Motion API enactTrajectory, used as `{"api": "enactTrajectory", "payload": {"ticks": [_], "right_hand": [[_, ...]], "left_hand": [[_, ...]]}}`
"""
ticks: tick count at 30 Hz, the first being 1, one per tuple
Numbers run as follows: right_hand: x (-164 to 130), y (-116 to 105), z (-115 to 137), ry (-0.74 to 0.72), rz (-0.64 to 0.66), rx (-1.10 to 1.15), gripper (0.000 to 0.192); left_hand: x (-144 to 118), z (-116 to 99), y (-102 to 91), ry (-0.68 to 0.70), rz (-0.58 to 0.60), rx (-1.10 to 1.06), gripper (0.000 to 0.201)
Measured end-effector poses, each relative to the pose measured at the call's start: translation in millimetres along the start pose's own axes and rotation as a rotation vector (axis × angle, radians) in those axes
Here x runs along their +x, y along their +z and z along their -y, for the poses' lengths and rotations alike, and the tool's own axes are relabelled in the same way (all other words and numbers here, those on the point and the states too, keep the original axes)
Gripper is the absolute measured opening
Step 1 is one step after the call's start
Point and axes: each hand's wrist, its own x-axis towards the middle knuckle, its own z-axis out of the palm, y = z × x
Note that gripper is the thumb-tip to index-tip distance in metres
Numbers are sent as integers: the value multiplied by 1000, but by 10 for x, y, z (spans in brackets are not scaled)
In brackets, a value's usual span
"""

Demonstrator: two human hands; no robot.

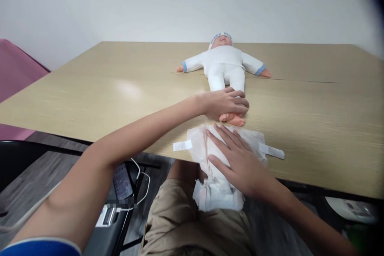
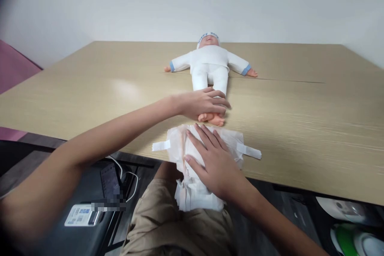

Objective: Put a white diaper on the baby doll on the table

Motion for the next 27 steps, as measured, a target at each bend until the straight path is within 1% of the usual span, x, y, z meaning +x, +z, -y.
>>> {"api": "enactTrajectory", "payload": {"ticks": [2,5,8,11,13,15,18,20,22,24,27], "right_hand": [[25,-14,-18,-6,17,7,72],[85,-34,-64,-14,51,22,71],[196,-21,-137,-24,52,19,71],[379,25,-233,-49,-3,-8,69],[548,49,-311,-63,-23,-27,70],[752,50,-407,-70,-7,-39,72],[1093,7,-581,-71,34,-29,76],[1321,-36,-708,-66,49,-15,78],[1547,-77,-832,-69,71,-8,80],[1778,-113,-952,-70,102,-7,82],[2138,-170,-1138,-30,134,-6,82]], "left_hand": [[26,48,-9,27,-51,-60,34],[38,135,-105,29,-132,-176,37],[39,238,-309,11,-247,-352,34],[32,365,-545,-9,-397,-483,33],[19,455,-685,-7,-477,-555,39],[-1,541,-802,-15,-521,-624,42],[-42,661,-931,-100,-575,-666,45],[-72,731,-986,-108,-611,-669,47],[-100,783,-1016,-73,-658,-696,44],[-120,810,-1029,-45,-702,-735,41],[-134,823,-1035,-54,-745,-748,40]]}}
